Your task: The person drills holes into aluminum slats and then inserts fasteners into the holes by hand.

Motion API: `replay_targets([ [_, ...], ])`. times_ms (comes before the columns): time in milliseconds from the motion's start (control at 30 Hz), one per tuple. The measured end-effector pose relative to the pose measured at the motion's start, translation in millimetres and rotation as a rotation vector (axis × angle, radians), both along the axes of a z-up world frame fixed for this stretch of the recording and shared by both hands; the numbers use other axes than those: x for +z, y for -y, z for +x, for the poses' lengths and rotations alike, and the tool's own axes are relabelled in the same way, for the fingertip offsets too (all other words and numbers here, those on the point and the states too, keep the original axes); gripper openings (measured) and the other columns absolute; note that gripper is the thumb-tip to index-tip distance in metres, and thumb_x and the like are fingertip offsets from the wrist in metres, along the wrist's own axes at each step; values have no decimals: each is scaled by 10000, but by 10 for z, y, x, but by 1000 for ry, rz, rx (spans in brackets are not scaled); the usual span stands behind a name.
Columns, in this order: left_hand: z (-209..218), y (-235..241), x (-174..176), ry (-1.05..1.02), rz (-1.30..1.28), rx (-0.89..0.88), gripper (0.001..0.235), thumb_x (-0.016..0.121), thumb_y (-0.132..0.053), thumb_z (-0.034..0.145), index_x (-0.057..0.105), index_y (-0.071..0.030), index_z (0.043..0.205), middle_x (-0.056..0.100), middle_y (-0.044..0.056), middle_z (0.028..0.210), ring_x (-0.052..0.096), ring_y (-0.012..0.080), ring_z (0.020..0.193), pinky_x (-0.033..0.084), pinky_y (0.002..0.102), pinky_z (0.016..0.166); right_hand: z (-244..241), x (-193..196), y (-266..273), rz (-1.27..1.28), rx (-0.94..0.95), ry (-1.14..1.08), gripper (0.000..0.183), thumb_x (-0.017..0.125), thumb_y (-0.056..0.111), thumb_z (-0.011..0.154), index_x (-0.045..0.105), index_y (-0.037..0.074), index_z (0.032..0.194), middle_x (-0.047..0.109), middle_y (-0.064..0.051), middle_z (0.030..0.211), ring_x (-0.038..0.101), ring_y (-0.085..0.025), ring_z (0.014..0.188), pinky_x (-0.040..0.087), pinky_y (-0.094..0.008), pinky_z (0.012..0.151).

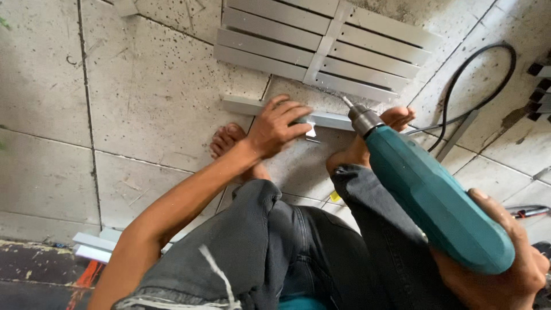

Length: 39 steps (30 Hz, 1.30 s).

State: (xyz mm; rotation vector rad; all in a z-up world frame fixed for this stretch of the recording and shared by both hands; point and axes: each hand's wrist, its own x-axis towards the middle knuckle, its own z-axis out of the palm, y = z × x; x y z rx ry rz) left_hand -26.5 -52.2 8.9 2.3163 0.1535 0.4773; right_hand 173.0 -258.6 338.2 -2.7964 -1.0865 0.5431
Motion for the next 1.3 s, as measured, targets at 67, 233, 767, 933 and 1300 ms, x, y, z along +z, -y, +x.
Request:
replay_targets([
  [67, 15, -61, -100, 17, 83, 30, 129, 719, -127, 972, 745, -230, 1044, 751, 77, 1181, 708, 257, 1007, 468, 492, 1004, -4, -30, -28, 11, 14, -8, 687, 979, 175, 814, 739, -61, 1413, 756, -276, 1241, 719, -339, 1036, 532, -417, 959],
  [233, 120, -385, -96, 16, 124, 37, 282, 772, -31, 892, 737, -176, 1131, 748, 58, 1176, 665, 227, 1044, 494, 393, 921, 16, -15, -186, 21, 87, -30, 569, 960, 82, 864, 739, -89, 1360, 756, -288, 1203, 711, -324, 937, 538, -397, 879],
  [767, 221, -662, 263, 29, 77, 83, 214, 810, -15, 851, 731, -152, 994, 737, 31, 1113, 637, 235, 1018, 457, 369, 806, 369, -240, -549, -152, 517, -282, 765, 797, 144, 723, 563, 31, 1442, 696, -186, 1339, 738, -292, 1047, 602, -394, 882],
  [933, 209, -652, 247, 31, 114, 69, 255, 795, -32, 815, 707, -151, 1023, 713, 22, 1132, 619, 225, 1037, 457, 368, 843, 403, -335, -432, -130, 540, -314, 773, 754, 143, 724, 542, 26, 1458, 731, -156, 1238, 746, -242, 1020, 583, -352, 785],
  [1300, 200, -644, 213, 35, 105, 65, 286, 800, -16, 775, 721, -142, 1020, 721, 28, 1150, 623, 227, 1038, 450, 367, 836, 403, -349, -503, -175, 540, -309, 785, 752, 127, 713, 539, 54, 1466, 737, -138, 1229, 746, -225, 1000, 592, -345, 790],
])
